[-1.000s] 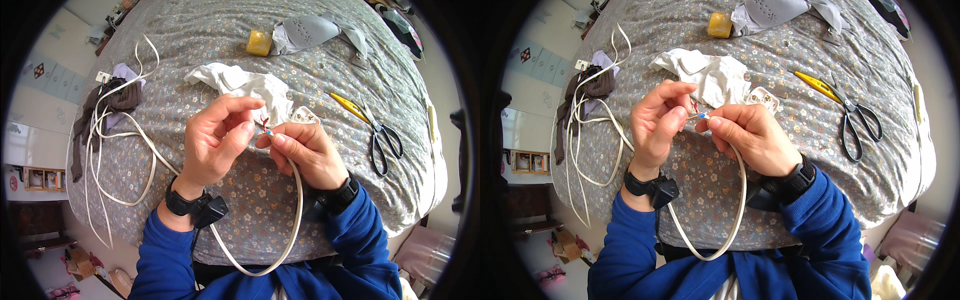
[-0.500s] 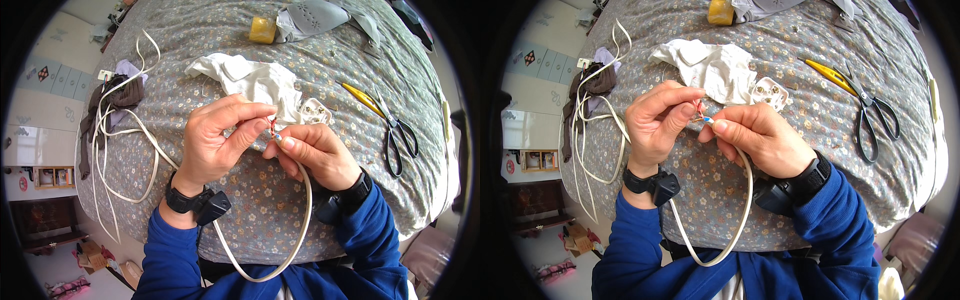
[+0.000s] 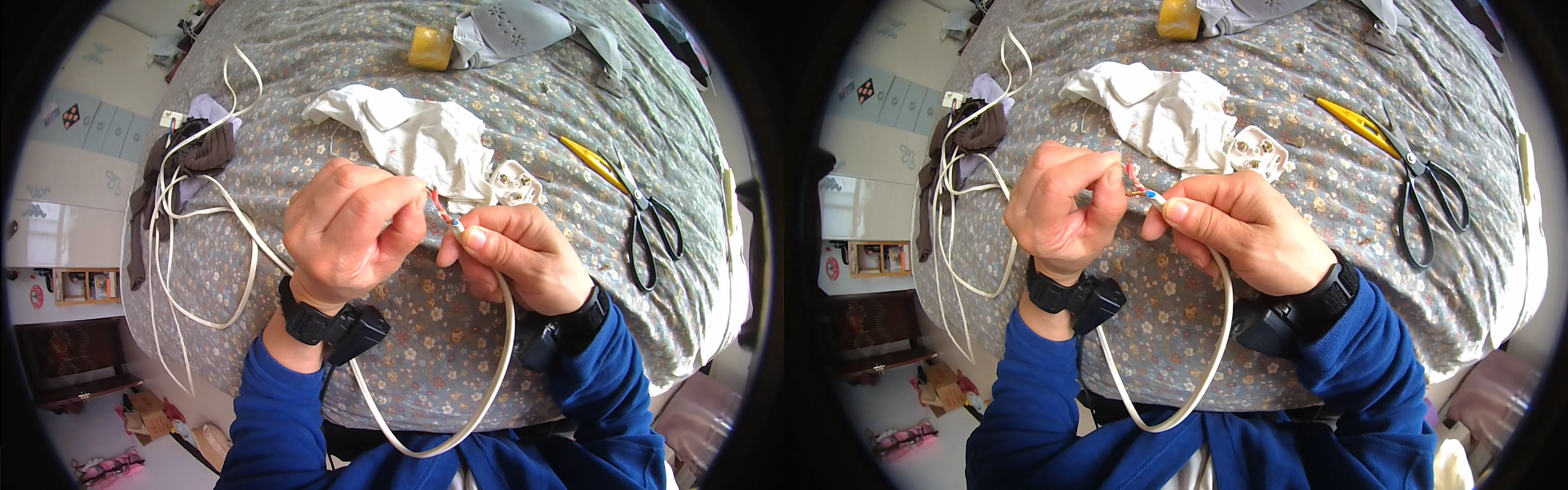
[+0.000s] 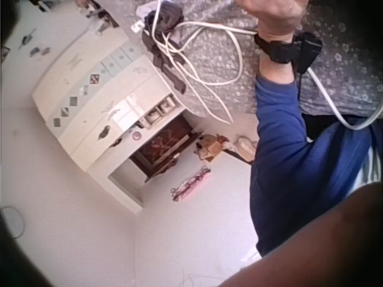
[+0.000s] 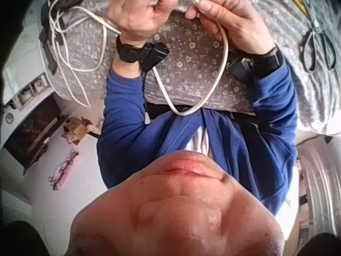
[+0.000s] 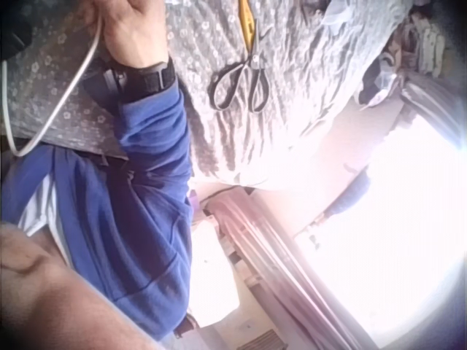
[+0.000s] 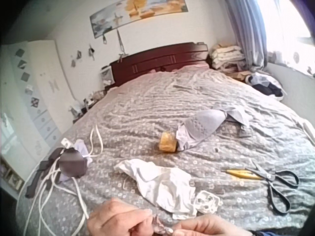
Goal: The person strips the ends of a white power cord, twists the exposed conductors, and inserts them into the terminals of a three-prong plug. They then use a yellow screwdriver to tighten the terminal screws to secure the wires.
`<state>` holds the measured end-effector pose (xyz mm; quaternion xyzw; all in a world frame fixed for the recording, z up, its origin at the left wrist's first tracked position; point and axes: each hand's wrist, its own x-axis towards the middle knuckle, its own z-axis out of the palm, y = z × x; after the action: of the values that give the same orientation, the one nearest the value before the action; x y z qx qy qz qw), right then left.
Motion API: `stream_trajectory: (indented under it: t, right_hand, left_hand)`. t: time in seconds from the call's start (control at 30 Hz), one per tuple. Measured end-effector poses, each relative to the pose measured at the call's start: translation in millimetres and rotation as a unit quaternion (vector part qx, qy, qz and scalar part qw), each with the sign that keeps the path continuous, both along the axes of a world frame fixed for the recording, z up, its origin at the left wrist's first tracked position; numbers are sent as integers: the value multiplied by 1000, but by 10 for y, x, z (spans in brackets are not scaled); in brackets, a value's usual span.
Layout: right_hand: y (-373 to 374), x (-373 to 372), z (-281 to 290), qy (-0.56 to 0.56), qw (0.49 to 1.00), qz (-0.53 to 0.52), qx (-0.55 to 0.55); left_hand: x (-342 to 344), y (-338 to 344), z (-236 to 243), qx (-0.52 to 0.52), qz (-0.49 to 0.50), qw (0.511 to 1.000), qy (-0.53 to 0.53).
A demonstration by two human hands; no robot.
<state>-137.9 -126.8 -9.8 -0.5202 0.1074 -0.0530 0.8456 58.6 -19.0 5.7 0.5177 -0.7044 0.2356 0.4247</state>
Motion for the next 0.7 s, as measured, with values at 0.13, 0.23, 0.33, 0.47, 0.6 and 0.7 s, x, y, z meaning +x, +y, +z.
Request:
stream_trajectory:
  t: [0.13, 0.23, 0.33, 0.47, 0.6, 0.7]
  right_hand:
    - [28, -16, -16, 20, 999, 1, -42]
    - [24, -16, -16, 7, 998, -52, -24]
    - [-13, -45, 18, -23, 993, -112, -16]
    - [-54, -170, 123, -30, 985, -162, -42]
    - [-1, -197, 159, -26, 927, -264, -265]
    - [55, -127, 127, -68, 833, -327, -441]
  left_hand:
    - [244, 47, 181, -66, 92, 948, 297]
    - [245, 123, 140, 89, -92, 916, 381]
    - [94, 144, 23, 252, -58, 880, 399]
    - [-145, 34, -86, 334, -104, 872, 342]
    - [-216, -43, -105, 302, -111, 878, 355]
    - [-220, 23, -74, 263, -56, 838, 474]
